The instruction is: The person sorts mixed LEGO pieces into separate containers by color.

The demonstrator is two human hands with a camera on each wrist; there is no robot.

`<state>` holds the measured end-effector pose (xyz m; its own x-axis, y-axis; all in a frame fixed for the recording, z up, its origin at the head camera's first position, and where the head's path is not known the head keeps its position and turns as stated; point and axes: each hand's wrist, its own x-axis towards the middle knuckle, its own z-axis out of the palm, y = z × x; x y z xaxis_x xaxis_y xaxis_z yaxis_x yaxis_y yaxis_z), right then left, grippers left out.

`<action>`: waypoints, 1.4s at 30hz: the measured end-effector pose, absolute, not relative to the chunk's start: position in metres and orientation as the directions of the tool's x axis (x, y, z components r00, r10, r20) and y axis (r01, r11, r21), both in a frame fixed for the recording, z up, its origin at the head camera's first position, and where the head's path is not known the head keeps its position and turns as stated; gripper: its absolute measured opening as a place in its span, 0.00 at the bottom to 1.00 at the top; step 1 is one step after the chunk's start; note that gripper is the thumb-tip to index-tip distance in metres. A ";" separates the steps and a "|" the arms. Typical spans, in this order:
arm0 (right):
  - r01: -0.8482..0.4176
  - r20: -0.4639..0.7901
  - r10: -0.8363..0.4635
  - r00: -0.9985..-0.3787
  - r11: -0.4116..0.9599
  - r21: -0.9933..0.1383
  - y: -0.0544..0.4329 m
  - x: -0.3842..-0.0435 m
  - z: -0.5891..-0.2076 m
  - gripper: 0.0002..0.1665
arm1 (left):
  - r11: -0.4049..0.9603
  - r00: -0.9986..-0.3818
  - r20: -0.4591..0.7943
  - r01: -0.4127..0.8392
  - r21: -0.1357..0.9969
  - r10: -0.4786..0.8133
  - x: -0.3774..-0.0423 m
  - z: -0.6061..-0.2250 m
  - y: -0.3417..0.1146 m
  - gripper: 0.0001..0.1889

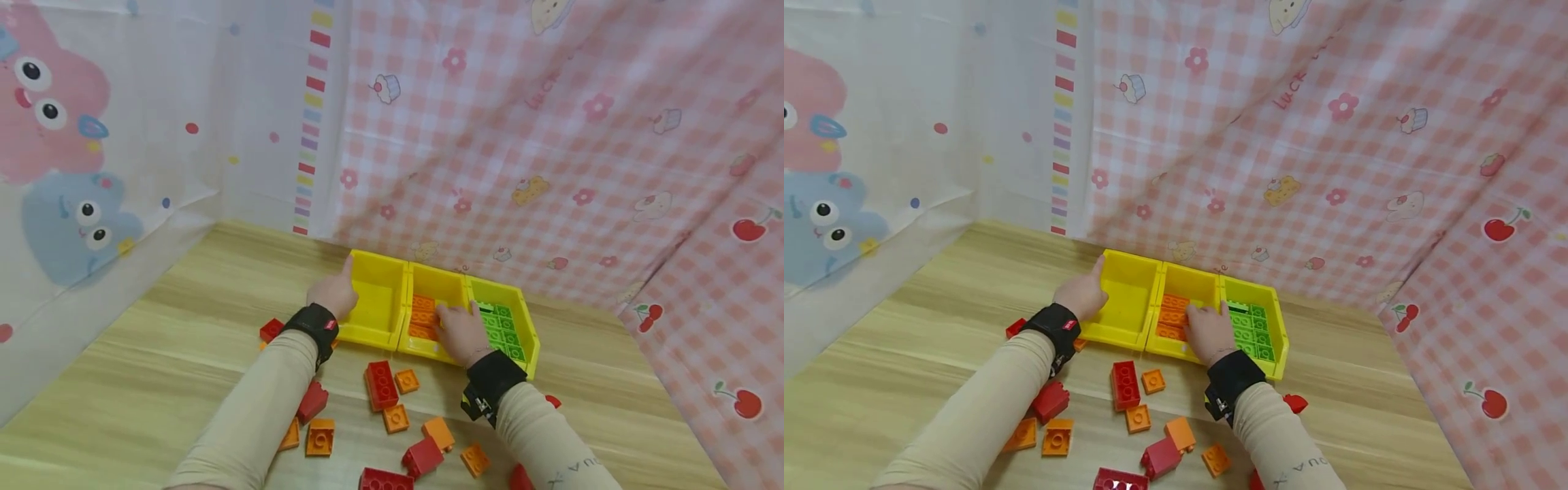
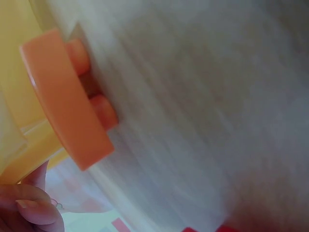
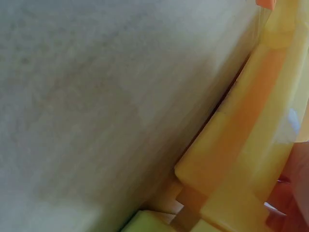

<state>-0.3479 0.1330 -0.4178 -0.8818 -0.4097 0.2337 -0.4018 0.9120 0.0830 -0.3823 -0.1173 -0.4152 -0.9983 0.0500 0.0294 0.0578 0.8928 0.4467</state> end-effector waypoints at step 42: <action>-0.730 -0.088 -0.764 -0.639 0.638 -0.246 0.113 -0.261 -0.402 0.45 | 0.890 -0.998 0.018 0.062 0.451 0.060 -0.382 -0.414 -0.118 0.38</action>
